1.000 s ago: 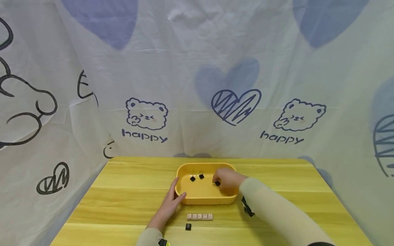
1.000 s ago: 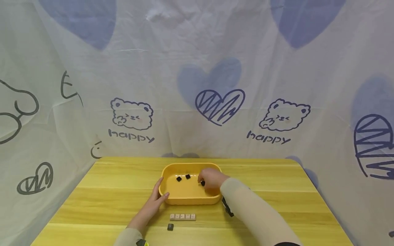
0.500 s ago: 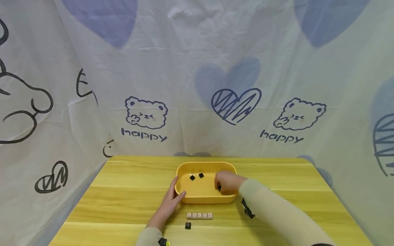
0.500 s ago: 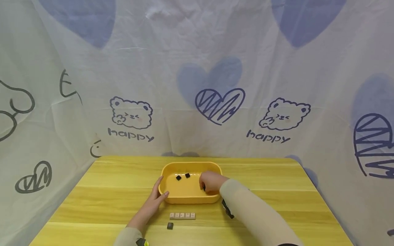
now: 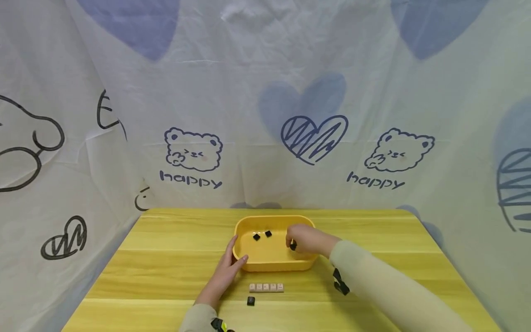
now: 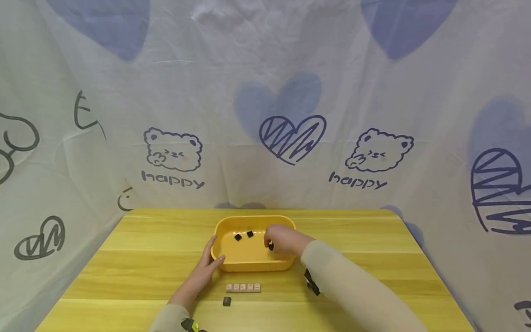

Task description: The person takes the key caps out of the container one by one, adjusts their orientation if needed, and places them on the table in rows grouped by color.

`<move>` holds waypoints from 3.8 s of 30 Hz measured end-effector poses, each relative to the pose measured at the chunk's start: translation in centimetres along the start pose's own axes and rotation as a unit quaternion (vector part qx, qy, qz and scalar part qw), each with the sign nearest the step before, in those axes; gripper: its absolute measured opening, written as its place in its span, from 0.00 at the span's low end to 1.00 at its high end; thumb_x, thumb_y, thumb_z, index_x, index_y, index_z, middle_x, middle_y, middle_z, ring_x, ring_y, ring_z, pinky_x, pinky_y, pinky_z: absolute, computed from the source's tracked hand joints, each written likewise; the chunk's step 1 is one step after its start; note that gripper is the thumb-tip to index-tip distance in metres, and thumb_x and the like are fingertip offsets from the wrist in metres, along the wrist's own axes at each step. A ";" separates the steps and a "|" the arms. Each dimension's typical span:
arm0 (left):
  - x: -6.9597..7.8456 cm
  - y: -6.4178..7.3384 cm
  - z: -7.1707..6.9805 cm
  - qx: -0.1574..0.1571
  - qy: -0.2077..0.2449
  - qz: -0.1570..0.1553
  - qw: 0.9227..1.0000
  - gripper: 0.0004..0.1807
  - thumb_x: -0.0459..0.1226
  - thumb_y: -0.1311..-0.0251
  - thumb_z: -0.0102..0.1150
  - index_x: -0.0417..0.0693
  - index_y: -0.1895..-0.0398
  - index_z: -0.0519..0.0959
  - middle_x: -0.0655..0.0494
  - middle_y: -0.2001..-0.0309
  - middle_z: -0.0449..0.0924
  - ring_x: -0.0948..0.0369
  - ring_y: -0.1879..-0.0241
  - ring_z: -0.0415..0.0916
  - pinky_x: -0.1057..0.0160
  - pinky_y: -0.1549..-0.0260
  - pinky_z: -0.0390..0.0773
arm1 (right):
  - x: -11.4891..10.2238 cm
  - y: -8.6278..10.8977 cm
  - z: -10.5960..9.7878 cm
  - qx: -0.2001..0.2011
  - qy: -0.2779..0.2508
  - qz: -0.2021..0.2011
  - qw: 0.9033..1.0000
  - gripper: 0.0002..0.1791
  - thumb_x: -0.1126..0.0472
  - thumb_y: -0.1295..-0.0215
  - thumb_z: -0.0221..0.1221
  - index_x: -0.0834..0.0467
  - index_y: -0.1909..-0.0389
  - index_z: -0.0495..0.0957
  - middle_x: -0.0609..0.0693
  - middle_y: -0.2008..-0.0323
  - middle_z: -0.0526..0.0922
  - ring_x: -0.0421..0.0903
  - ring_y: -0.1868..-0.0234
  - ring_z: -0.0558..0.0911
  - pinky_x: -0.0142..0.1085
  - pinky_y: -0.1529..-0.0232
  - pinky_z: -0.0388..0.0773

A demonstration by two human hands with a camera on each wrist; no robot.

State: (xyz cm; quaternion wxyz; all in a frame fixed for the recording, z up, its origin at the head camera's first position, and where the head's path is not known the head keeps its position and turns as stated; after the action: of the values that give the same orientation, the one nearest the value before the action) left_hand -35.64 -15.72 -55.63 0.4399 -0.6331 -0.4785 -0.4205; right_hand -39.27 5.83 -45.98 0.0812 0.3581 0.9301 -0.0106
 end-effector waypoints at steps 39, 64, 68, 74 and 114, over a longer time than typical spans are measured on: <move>0.1 -0.1 -0.2 0.000 -0.008 0.000 1.000 0.41 0.42 0.31 0.56 0.51 0.22 0.45 0.33 0.26 0.45 0.40 0.28 0.46 0.42 0.31 0.48 | -7.3 3.8 3.6 0.226 -0.263 0.044 0.937 0.10 0.70 0.45 0.69 0.58 0.61 0.86 0.40 0.65 0.80 0.40 0.61 0.80 0.32 0.58 0.80; 0.7 0.1 -0.3 -0.004 0.001 0.017 1.000 0.41 0.41 0.31 0.56 0.47 0.22 0.45 0.31 0.27 0.47 0.40 0.29 0.52 0.43 0.32 0.53 | -10.4 3.1 7.6 0.177 -0.102 0.096 0.974 0.08 0.54 0.55 0.76 0.47 0.71 0.89 0.34 0.76 0.67 0.33 0.72 0.64 0.29 0.67 0.61; 0.7 0.1 -0.2 -0.005 0.000 0.014 1.000 0.41 0.41 0.31 0.56 0.47 0.22 0.45 0.32 0.27 0.48 0.41 0.29 0.51 0.42 0.33 0.53 | -10.3 3.0 8.0 0.175 -0.099 0.096 0.975 0.08 0.54 0.54 0.75 0.47 0.71 0.89 0.34 0.77 0.68 0.34 0.73 0.64 0.30 0.68 0.61; 0.8 0.2 -0.2 -0.004 0.006 0.018 1.000 0.41 0.39 0.31 0.56 0.46 0.22 0.44 0.30 0.27 0.47 0.40 0.30 0.52 0.42 0.33 0.53 | -10.3 3.1 8.1 0.177 -0.085 0.097 0.976 0.09 0.53 0.56 0.75 0.48 0.72 0.89 0.34 0.78 0.66 0.33 0.74 0.63 0.30 0.68 0.60; 0.5 0.0 0.1 -0.006 0.014 0.008 1.000 0.42 0.40 0.31 0.56 0.49 0.22 0.44 0.31 0.26 0.44 0.40 0.29 0.49 0.43 0.32 0.50 | -7.6 4.1 1.6 0.229 -0.177 0.087 0.953 0.10 0.59 0.50 0.74 0.54 0.66 0.86 0.42 0.70 0.79 0.41 0.66 0.76 0.34 0.62 0.75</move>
State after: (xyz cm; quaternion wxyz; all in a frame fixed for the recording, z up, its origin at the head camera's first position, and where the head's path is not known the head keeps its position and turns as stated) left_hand -35.54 -15.46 -55.16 0.4456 -0.6335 -0.4647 -0.4291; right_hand -30.75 3.69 -46.16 0.1606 0.4394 0.8385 -0.2792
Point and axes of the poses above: each hand's wrist, its own y-axis away from the middle knuckle, its own z-axis out of the palm, x = y × z, the point moved 6 cm from there along -y, towards the middle knuckle
